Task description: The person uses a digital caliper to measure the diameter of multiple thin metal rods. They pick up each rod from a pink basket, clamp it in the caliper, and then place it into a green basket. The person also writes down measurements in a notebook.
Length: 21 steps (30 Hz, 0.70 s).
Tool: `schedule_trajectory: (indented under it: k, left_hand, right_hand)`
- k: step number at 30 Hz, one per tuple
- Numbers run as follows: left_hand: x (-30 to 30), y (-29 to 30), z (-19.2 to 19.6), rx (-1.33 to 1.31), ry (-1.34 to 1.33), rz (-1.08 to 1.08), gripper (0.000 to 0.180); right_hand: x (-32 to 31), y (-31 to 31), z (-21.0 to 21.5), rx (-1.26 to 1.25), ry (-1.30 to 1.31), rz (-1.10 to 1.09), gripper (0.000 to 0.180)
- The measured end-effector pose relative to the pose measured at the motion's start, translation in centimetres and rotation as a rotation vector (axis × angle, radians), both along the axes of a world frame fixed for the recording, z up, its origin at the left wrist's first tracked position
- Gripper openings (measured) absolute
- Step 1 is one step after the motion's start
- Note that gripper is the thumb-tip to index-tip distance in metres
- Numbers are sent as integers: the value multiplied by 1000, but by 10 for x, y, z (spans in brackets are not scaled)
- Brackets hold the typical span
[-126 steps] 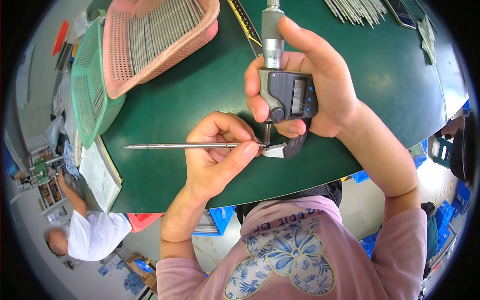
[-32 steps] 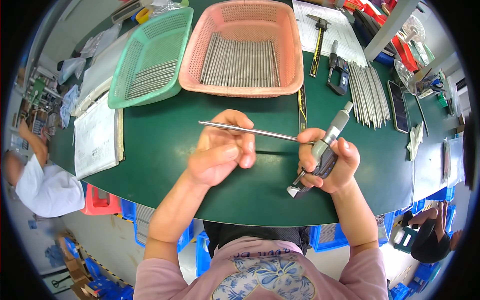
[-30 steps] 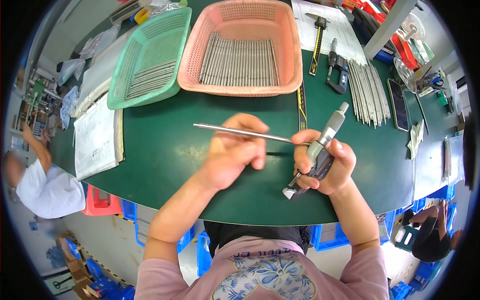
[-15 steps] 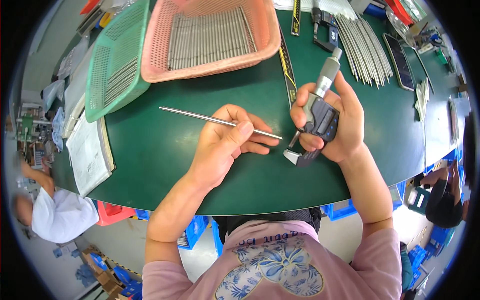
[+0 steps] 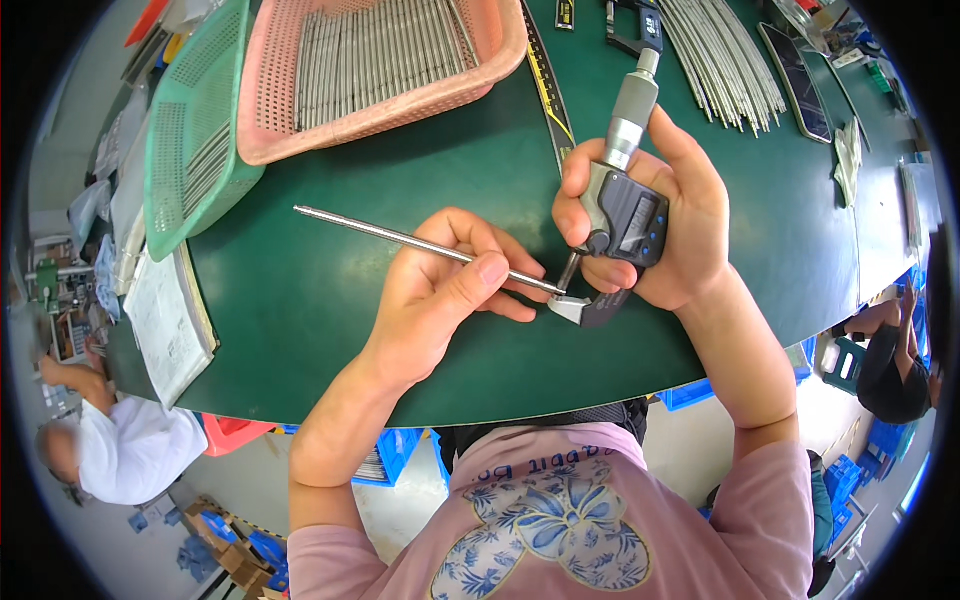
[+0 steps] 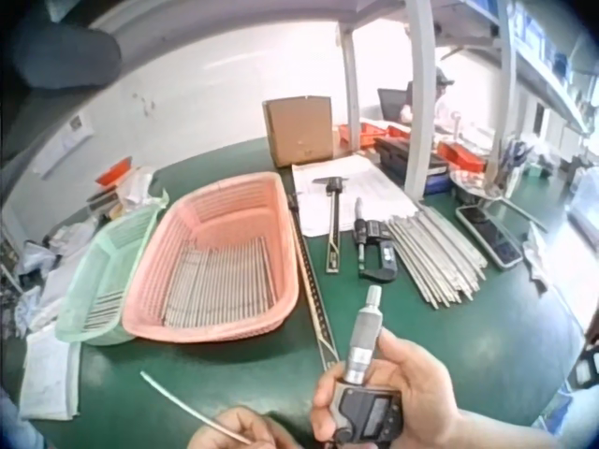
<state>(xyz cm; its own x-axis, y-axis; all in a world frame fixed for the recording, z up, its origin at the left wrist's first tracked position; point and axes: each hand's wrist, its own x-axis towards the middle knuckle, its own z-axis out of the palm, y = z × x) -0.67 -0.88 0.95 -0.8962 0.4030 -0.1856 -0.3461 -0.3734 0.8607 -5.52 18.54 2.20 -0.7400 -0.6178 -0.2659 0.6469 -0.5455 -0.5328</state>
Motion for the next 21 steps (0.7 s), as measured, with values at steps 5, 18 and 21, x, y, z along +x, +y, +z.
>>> schedule_trajectory:
  k: [5, 18, 21]
  left_hand:
    - [0, 3, 1, -41, 9, 22, 20]
    - [-1, 1, -2, 18, 17, 20, 18]
    - [0, 2, -3, 29, 35, 19, 17]
  right_hand:
    - [0, 0, -2, 37, 19, -26, 62]
    - [2, 0, 0, 38, 25, -17, 70]
    - [4, -3, -2, 69, 46, -38, 70]
